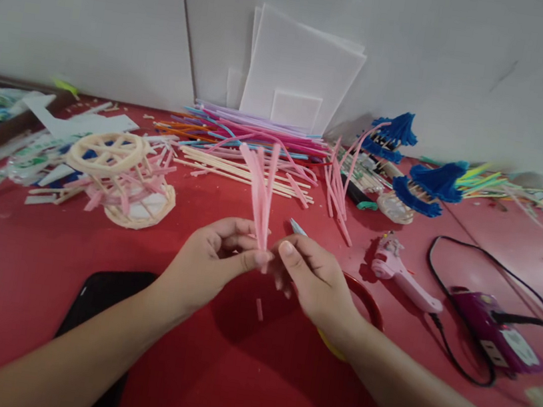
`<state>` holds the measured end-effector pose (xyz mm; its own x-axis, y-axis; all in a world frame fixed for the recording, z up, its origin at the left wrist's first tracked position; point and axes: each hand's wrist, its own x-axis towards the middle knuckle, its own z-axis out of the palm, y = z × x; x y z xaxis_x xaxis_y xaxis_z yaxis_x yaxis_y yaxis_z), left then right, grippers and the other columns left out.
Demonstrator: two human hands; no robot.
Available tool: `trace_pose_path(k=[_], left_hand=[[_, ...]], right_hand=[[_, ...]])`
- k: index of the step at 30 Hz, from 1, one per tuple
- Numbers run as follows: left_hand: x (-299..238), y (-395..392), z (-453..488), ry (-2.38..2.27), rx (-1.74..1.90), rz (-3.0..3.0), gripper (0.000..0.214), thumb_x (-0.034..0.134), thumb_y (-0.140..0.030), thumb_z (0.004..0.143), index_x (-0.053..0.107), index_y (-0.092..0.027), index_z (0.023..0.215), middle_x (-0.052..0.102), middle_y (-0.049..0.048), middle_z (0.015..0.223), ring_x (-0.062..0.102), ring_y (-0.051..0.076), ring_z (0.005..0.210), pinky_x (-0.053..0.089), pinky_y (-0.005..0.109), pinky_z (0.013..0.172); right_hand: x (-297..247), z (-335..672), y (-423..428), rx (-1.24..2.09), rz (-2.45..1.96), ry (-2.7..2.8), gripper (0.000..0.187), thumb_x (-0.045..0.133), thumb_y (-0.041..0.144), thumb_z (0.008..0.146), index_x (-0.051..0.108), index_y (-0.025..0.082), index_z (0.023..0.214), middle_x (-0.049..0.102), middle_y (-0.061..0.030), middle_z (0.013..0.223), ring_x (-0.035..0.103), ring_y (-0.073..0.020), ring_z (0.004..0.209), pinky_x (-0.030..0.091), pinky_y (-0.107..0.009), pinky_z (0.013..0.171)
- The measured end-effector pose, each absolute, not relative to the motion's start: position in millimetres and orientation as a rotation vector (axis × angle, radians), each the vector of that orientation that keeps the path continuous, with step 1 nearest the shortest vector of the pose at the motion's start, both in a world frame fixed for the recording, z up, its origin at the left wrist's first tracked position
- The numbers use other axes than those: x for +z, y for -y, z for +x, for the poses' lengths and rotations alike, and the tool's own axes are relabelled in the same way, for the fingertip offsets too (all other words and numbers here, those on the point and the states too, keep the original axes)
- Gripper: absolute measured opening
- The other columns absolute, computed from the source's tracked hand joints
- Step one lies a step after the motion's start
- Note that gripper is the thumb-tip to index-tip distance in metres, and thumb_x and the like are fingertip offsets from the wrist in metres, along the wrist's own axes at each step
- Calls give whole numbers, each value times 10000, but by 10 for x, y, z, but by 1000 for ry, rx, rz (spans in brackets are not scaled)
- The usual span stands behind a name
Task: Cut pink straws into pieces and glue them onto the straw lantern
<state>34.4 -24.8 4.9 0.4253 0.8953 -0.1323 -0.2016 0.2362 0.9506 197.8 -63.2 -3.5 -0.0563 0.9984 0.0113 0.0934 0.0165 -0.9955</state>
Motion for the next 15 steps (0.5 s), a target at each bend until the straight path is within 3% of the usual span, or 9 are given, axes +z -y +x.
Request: trace_pose_path(k=[4,9,15], left_hand=[[1,221,348,-731,970,931,264,828,-193,658,609,-170,803,722,-33,633,636,87,576,521,200,614],[-41,211,333,-715,944,888,264,821,-201,679,597,-183,818,739,-32,669,659,98,617,523,198,609],[30,262,362,-823,975,1011,387,811,-213,687,427,-209,730,746,-17,672,694,129,664,531,221,642]], right_hand=[[-47,1966,639,1391,-1171,1425,437,429,513,945,632,164,775,582,8,600,500,-76,483,395,-203,453],[-13,1939,647,1434,-1094,1369,298,566,451,881,633,168,817,675,-17,709,555,-77,504,444,-205,468],[-7,1942,655,1124,-1314,1487,197,599,321,845,616,166,724,626,15,587,512,-72,458,406,-195,451]])
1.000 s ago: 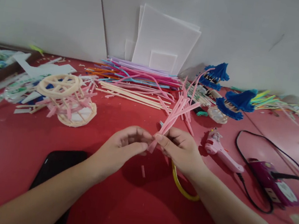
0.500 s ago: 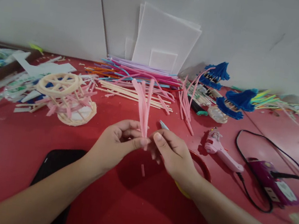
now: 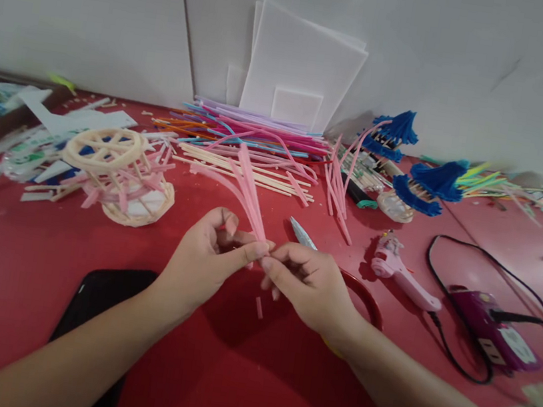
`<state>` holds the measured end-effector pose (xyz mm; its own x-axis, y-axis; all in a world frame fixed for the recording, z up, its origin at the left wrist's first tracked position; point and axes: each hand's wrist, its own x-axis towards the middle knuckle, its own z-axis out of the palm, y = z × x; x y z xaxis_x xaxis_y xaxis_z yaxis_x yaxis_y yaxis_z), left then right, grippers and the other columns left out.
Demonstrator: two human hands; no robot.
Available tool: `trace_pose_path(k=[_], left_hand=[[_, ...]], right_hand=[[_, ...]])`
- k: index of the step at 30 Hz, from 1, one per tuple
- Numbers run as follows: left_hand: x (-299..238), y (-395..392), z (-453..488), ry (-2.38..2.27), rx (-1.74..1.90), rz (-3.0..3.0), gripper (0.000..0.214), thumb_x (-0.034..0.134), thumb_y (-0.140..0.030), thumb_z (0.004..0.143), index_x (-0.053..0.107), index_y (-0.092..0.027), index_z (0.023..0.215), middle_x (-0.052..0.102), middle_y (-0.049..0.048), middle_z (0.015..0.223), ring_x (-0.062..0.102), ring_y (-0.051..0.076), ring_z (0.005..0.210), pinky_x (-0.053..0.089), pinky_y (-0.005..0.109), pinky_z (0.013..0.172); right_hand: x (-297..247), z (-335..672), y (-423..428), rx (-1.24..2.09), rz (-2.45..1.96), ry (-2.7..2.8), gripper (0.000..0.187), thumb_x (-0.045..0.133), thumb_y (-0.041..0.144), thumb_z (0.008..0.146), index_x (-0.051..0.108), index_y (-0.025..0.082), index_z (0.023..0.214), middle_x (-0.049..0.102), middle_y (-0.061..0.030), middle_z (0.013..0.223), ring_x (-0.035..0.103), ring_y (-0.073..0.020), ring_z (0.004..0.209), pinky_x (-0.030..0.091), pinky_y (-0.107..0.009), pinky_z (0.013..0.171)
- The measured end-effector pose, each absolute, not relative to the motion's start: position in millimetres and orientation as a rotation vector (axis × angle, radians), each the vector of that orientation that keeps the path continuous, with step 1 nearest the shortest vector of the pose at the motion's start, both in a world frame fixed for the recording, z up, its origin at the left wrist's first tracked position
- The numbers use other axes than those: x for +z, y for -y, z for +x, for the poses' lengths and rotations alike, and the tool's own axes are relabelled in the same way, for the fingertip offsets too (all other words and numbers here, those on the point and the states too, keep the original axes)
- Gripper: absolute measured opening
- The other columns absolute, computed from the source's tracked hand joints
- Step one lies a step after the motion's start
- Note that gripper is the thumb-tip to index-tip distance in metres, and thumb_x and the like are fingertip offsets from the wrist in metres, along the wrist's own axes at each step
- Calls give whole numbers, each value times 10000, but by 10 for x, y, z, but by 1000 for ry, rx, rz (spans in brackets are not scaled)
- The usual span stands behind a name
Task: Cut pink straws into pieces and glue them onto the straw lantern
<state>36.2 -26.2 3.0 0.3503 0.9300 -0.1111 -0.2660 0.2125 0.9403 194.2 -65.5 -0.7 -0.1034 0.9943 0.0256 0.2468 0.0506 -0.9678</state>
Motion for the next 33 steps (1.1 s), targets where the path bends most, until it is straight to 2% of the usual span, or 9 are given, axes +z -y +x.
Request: trace_pose_path(k=[4,8,12,16,19,21,23,25,33], left_hand=[[38,312,373,-948,1035,1229,215,759,-212,740,554,-182,684,743,8,782,689,125,738,523,203,669],[11,309,367,-935,1047,1200,58,744,-210,749,697,-179,737,740,17,787,682,133,753,544,229,719],[1,291,368,-933,1022,1091,75,770,-218,725,716,-174,752,732,7,731,652,106,671,532,205,656],[27,298,381,-907,990,1089,106,768,-202,726,681,-151,758,735,14,741,660,99,698,530,198,689],[57,290,390,-871,1032,1010,242,777,-170,705,544,-178,771,726,-14,664,655,97,637,524,204,645],[74,269,394,-878,1068,918,344,785,-145,680,464,-199,792,717,-40,619,637,88,563,509,195,584],[85,241,394,-901,1096,845,385,788,-125,659,439,-202,800,712,-52,601,621,80,520,486,178,532],[90,217,393,-922,1106,797,395,792,-114,644,437,-200,793,713,-50,597,625,83,518,478,172,516],[87,209,377,-935,1056,755,430,831,-163,616,439,-203,787,716,-43,604,651,102,530,515,200,545]], right_hand=[[-27,1953,658,696,-1392,1740,196,566,237,866,639,162,700,602,23,565,494,-72,476,382,-189,469],[-32,1981,647,635,-1274,1836,148,571,229,893,700,194,829,737,-10,754,666,-120,656,489,-207,620],[-48,2007,641,512,-1242,1888,117,599,212,884,712,212,853,761,-16,816,702,-138,730,513,-225,680],[-46,2028,638,411,-1275,1860,68,652,220,852,693,198,802,745,-10,770,680,-134,688,497,-231,653],[4,2087,610,457,-1247,1962,62,664,242,854,678,185,836,727,-11,789,650,-130,708,482,-240,677],[53,2148,582,507,-1130,2203,180,709,332,820,677,180,911,715,-31,864,627,-156,793,478,-283,765],[97,2205,560,537,-1004,2469,367,761,435,741,678,170,981,688,-66,961,587,-194,894,457,-339,849],[121,2239,550,539,-967,2627,449,776,478,700,683,158,1000,657,-89,1003,547,-219,945,437,-371,882],[90,2202,548,573,-997,2698,228,695,363,828,674,152,912,642,-68,907,528,-187,885,415,-339,865]])
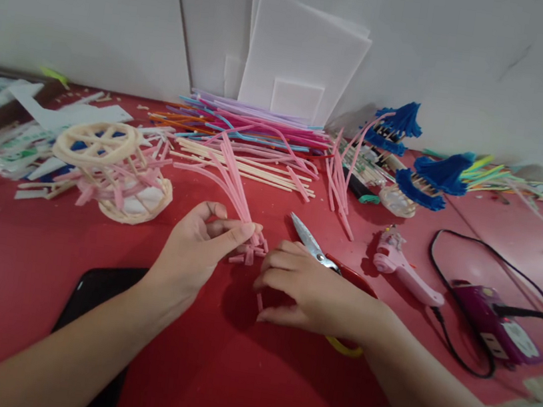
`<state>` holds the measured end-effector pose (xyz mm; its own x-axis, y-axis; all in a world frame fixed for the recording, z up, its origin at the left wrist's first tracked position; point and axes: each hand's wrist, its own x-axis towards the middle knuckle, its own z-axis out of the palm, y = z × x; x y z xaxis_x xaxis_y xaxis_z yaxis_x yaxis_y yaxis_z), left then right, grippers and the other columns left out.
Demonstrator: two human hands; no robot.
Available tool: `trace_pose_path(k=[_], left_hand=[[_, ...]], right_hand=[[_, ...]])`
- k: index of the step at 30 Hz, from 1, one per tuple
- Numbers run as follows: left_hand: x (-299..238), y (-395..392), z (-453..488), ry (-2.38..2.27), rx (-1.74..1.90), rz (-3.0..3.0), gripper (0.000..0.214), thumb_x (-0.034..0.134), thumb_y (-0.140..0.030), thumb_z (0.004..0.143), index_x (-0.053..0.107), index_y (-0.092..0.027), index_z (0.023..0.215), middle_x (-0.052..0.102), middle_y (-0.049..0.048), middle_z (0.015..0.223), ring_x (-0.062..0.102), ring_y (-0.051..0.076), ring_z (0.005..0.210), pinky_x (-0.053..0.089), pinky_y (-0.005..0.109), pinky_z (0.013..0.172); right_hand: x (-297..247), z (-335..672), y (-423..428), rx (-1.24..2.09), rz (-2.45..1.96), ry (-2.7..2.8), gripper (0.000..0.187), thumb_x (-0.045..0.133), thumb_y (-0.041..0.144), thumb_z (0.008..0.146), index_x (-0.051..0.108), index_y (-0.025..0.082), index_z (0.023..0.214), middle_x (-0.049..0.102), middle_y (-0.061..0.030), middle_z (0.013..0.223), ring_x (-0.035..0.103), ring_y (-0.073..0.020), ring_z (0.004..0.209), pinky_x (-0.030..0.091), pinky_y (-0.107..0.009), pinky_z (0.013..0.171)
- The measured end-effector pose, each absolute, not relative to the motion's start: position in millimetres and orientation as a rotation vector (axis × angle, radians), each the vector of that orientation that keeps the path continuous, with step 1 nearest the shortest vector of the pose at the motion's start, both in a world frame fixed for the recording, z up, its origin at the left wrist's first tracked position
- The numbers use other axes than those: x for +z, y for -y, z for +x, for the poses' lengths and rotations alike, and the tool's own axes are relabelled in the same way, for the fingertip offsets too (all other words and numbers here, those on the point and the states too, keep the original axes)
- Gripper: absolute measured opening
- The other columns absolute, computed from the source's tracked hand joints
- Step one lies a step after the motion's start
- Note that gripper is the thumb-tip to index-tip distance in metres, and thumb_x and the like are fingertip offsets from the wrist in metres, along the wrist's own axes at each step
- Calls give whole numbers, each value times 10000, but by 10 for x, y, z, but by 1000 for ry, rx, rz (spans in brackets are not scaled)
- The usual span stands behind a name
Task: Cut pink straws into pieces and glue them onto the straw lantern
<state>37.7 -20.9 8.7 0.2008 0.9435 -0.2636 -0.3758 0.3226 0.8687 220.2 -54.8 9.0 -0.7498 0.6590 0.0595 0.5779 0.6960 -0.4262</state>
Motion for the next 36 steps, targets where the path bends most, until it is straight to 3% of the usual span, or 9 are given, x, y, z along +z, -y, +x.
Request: trace_pose_path(k=[8,21,27,36], left_hand=[[86,217,370,-931,1049,765,443,840,-187,610,431,-199,779,722,-41,616,628,81,518,514,191,553],[65,210,359,-940,1011,775,425,826,-178,637,434,-204,797,724,-22,614,645,100,539,511,207,584],[42,240,341,-903,911,804,415,822,-179,659,432,-200,798,741,5,682,682,121,625,538,227,631],[46,265,326,-741,744,829,392,811,-177,694,434,-199,800,739,-12,651,685,94,608,561,200,635]], right_hand=[[91,2233,532,512,-1068,2680,311,727,398,792,656,134,939,637,-87,947,530,-209,898,400,-376,884],[79,2238,503,530,-974,2518,157,709,313,812,648,171,842,619,-42,842,533,-180,852,418,-341,832],[112,2270,463,401,-904,2095,160,739,281,772,629,214,867,655,-22,818,578,-173,809,468,-353,811],[82,2269,475,300,-859,2061,161,702,329,820,666,213,925,663,-46,844,606,-182,820,504,-346,763]])
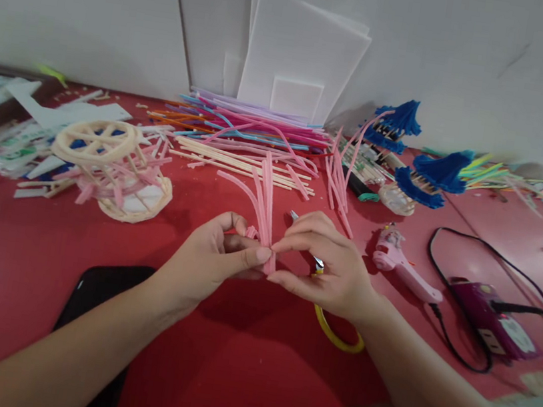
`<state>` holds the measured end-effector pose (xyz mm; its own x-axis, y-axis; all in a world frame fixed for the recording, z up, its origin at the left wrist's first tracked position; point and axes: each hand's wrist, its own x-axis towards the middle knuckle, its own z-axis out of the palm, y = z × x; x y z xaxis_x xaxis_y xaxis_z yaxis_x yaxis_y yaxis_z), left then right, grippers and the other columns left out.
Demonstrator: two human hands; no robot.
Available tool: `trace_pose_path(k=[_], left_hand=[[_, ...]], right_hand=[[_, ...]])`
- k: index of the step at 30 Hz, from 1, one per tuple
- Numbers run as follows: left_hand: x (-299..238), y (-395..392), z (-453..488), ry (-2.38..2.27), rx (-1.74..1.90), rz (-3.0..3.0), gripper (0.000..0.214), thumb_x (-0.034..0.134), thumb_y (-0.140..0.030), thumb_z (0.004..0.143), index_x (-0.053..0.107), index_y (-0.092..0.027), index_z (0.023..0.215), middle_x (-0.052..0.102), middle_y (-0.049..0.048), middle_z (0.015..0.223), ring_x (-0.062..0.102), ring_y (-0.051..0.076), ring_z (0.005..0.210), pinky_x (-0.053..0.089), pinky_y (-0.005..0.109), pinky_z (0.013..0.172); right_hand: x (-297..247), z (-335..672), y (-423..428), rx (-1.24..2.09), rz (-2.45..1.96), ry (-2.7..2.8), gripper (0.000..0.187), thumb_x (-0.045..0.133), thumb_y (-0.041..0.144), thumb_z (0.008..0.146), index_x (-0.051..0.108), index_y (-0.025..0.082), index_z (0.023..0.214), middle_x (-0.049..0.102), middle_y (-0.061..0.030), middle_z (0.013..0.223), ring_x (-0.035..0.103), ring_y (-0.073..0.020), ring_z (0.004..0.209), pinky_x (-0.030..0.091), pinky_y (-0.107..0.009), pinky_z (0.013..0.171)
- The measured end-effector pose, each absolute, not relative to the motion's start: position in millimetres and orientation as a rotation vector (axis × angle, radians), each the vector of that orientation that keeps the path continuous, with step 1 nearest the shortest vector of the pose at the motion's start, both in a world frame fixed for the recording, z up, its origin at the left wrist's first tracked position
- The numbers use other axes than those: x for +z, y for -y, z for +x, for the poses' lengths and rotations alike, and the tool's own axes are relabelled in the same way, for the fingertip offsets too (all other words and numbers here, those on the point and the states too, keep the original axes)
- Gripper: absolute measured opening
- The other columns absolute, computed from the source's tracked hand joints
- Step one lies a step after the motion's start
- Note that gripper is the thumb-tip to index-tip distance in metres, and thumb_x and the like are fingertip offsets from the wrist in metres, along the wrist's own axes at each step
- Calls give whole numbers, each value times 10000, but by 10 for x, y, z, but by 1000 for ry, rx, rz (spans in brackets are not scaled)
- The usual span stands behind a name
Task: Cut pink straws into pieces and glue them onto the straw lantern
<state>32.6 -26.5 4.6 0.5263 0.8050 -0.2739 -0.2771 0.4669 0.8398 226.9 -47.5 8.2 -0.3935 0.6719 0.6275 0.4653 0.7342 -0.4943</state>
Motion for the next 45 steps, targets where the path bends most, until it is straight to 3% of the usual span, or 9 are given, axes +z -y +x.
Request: trace_pose_path(k=[10,19,22,27,32,35,40,45], left_hand=[[72,271,342,-652,724,853,325,805,-150,693,502,-195,801,731,-24,610,678,91,572,541,172,595],[91,269,348,-660,790,917,311,787,-119,712,495,-193,791,729,-40,636,676,69,605,527,149,626],[89,268,356,-665,908,928,306,788,-128,713,492,-190,762,729,-29,629,683,83,623,539,169,659],[103,266,384,-589,981,959,308,784,-116,707,484,-184,704,726,-26,635,687,114,591,576,225,643],[82,254,397,-514,990,987,279,776,-118,715,504,-177,720,724,-40,669,674,104,548,573,209,551],[67,263,388,-601,1023,1021,283,779,-118,715,510,-191,766,725,-51,658,699,101,621,583,203,640],[71,308,369,-789,1058,1097,300,786,-142,712,494,-189,664,750,-39,707,725,102,724,547,139,657],[64,325,357,-852,992,1152,124,806,-157,688,709,-187,758,783,-7,822,727,109,788,559,157,750]], right_hand=[[128,2287,492,70,-779,2142,176,709,358,819,672,247,950,678,-15,816,618,-162,765,512,-355,775],[113,2252,519,51,-800,2062,208,757,317,779,676,199,930,680,-45,820,618,-170,786,510,-337,771],[108,2212,547,317,-947,1907,205,753,337,780,675,198,909,696,-41,814,628,-164,768,508,-305,731],[65,2141,574,1348,-1022,1530,432,568,585,848,692,175,803,684,-37,710,606,-136,649,498,-283,630],[-7,2041,619,1684,-977,1193,300,687,471,799,678,172,783,650,-3,656,541,-83,562,435,-224,551],[8,1987,650,1613,-1038,1124,258,690,409,798,623,180,699,595,28,611,492,-68,530,398,-208,517],[50,1912,681,1170,-1184,1320,239,622,295,812,537,185,618,513,45,563,420,-69,516,374,-212,504],[8,1910,699,776,-1340,1556,191,570,215,827,536,184,642,516,46,574,430,-71,506,356,-204,474]])
